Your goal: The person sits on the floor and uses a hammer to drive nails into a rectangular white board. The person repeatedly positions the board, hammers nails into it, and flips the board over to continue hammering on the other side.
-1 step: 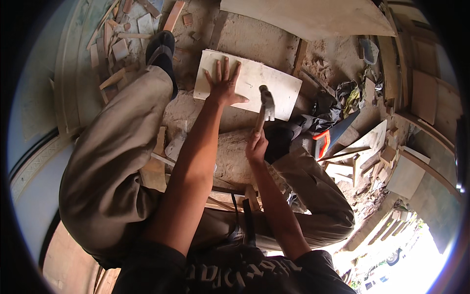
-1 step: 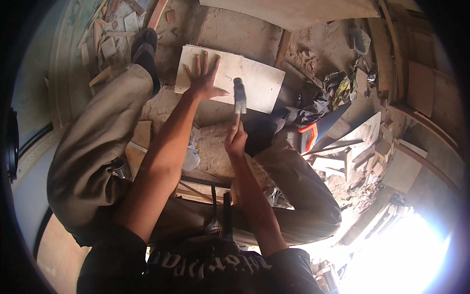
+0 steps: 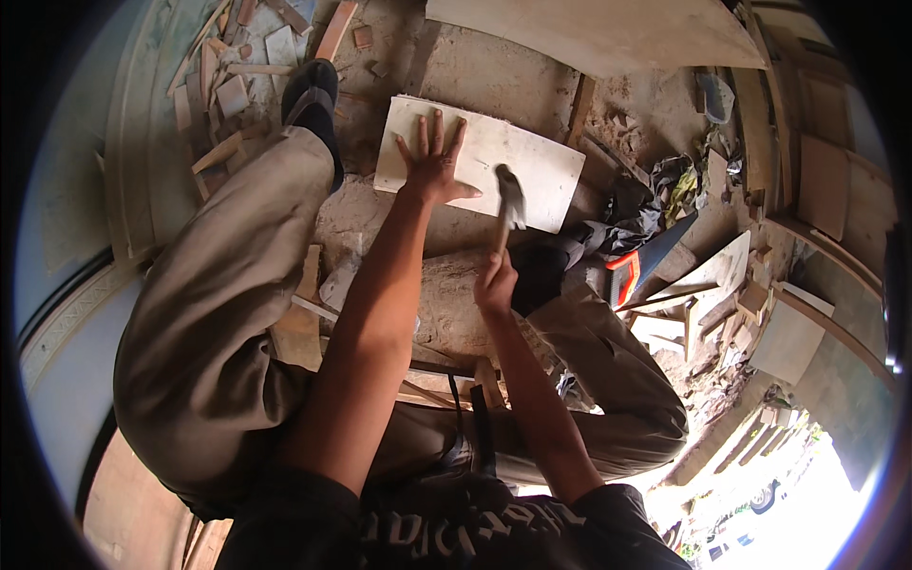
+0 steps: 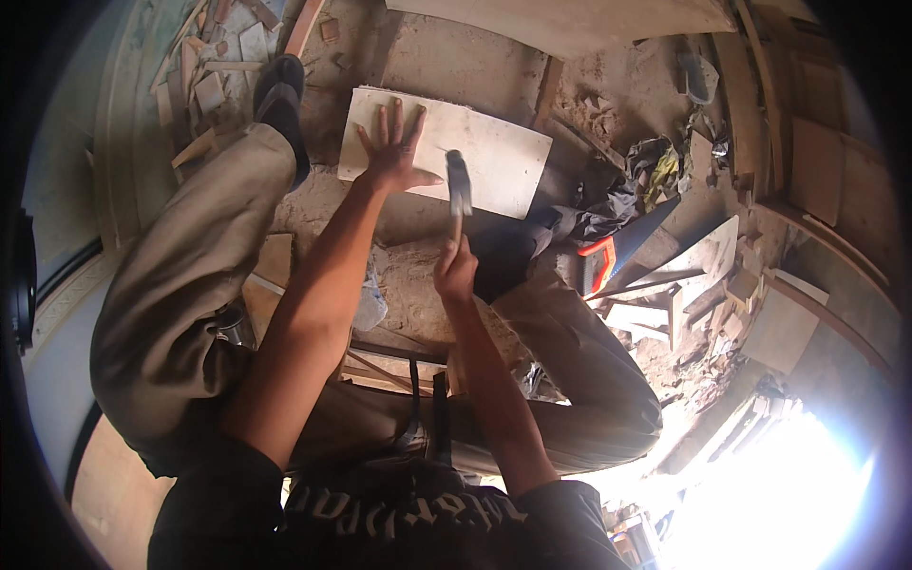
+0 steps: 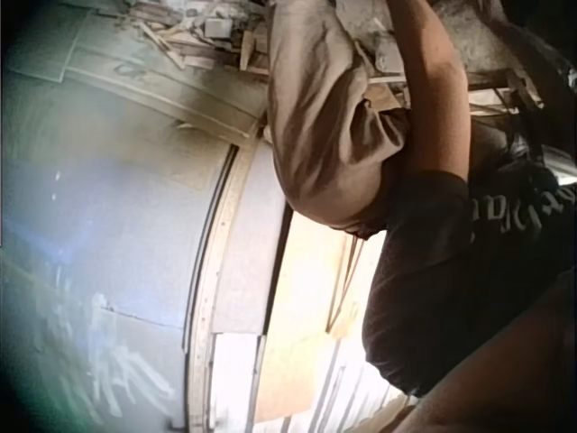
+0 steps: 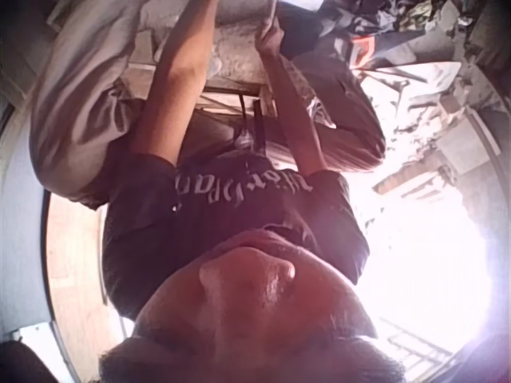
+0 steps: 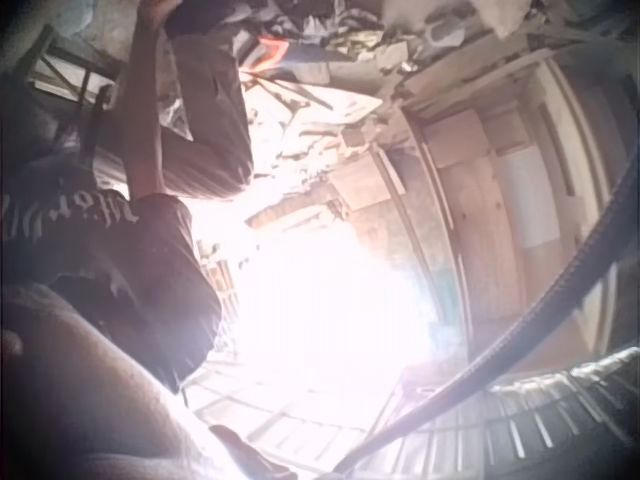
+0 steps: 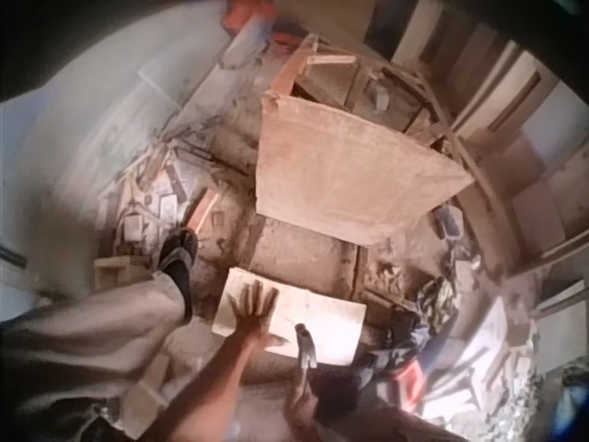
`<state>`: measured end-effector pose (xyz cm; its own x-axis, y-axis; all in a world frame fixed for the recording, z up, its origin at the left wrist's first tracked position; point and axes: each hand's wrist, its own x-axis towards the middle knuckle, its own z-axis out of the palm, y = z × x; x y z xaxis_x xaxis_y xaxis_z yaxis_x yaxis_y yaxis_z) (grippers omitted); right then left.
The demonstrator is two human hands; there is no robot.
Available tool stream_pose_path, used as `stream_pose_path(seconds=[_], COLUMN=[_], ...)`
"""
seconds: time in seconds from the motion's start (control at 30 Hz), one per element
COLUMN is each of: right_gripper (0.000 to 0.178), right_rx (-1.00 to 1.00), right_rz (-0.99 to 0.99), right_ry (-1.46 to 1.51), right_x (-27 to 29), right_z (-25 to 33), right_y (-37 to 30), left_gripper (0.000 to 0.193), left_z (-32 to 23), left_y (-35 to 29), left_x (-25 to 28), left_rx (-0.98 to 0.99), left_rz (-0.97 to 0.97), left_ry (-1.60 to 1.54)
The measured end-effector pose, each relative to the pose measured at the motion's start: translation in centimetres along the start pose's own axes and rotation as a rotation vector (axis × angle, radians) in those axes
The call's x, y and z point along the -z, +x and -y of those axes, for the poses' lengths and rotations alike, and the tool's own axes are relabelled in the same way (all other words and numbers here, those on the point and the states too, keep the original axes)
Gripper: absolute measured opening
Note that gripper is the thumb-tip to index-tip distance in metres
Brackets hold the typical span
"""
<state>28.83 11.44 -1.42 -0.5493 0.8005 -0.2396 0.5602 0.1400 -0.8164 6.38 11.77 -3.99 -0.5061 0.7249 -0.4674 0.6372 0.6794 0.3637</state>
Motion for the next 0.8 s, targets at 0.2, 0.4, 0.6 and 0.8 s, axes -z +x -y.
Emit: stream_pose_path(seconds=[0.2,0.4,0.6,0.8], right_gripper=[0.037,0.038,0.04,0.041], right_rx=[-0.02,-0.081,-0.045,0.056], right_rz=[-0.003,-0.008,-0.026,-0.055], right_ry=[0.066,-0.083,-0.103,0.023], right_x=[-0.6,-1.2,-0.6,0.1], right_z=[-0.7,-0.2,-0.3,-1.1], right_y=[-0.5,1.2,1.4,1.5], left_gripper=[0.141,0.15,0.151,0.153], left_z=[0.6,-0.1,0.5,0.3], left_y=[0.2,0.8,1.0,1.1], left_x=[-0.4,0.7,0.4,0.7], left_rx=[-0.043,0.015,-0.053,-0.035], left_rz=[-0.045,0.08,0.003,0.021], left_ry=[-0.001,0.069,0.031,0.033])
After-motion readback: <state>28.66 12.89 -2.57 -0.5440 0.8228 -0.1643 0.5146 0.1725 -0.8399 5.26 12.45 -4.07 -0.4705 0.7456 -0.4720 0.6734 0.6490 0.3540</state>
